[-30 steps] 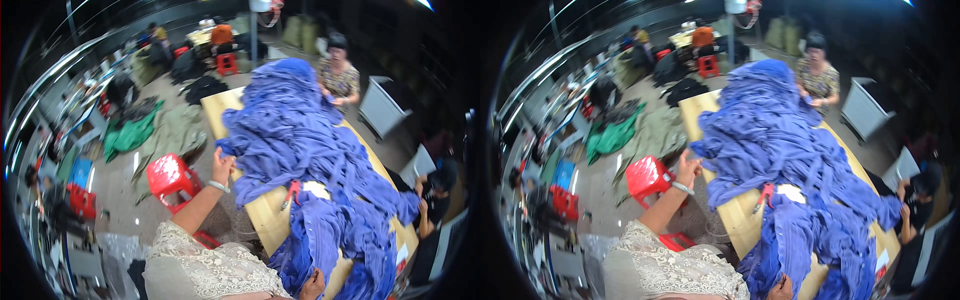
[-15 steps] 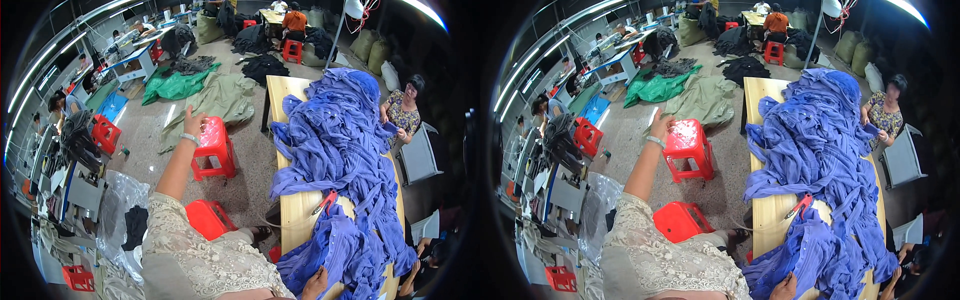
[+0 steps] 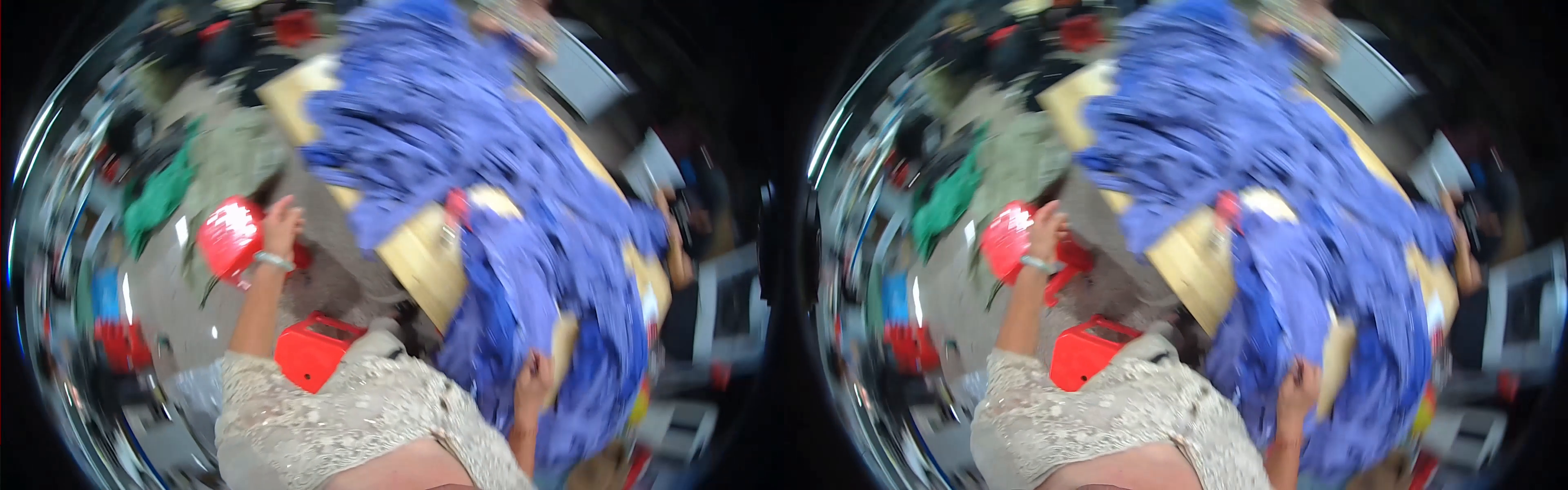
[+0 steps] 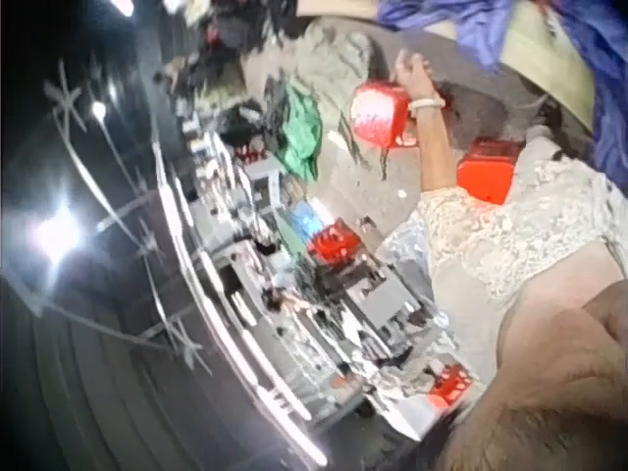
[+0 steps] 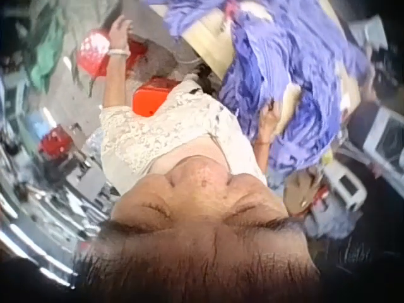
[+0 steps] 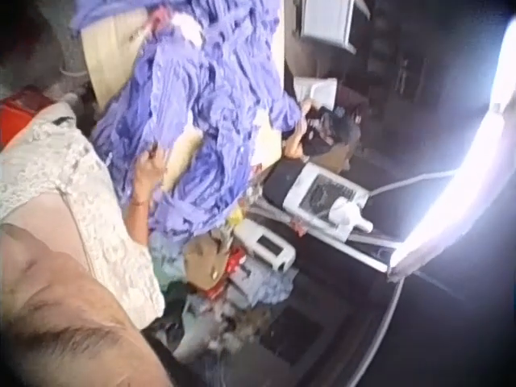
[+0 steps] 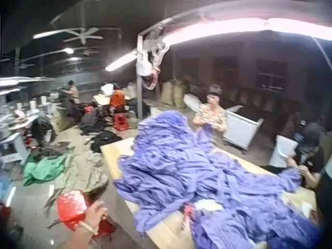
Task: Trimming loose threads and separating purple pleated garments using scissors and nippers.
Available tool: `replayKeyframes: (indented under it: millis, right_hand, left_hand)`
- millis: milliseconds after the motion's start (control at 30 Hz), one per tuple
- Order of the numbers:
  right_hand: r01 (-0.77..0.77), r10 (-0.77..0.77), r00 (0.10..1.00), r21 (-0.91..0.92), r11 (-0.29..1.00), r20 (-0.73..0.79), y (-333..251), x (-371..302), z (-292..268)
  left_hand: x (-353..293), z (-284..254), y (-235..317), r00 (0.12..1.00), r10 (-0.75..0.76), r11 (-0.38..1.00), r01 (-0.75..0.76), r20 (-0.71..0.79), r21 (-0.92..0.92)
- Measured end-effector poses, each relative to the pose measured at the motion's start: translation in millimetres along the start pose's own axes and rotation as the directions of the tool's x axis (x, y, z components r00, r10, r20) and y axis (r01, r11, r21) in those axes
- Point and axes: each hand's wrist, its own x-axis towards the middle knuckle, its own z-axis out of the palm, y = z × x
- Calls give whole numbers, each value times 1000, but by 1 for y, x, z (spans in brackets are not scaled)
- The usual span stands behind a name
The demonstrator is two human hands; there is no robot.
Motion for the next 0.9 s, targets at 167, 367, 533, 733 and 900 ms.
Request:
replayKeyframes:
  millis: [167, 367, 533, 733, 900]
  right_hand:
    - [-118, 121, 984, 36, 992, -132, 5, -40, -2]
    - [-375, 373, 902, 35, 926, -218, 20, -96, -8]
    - [-513, 506, 836, 26, 858, -215, 29, -132, -21]
    - [-661, 687, 695, 185, 727, -213, 34, -165, -15]
    - [-643, 721, 679, 359, 676, -142, 35, -167, -9]
  left_hand:
    - [-83, 112, -19, 794, 298, 873, -451, 529, 186]
    - [-227, 236, -15, 11, 364, 556, -804, 931, -208]
    - [-270, 259, -35, -349, 189, 310, -866, 918, -393]
    - [-262, 260, -46, -404, 93, 256, -873, 910, -414]
    - [-268, 263, -44, -369, 99, 277, -882, 924, -381]
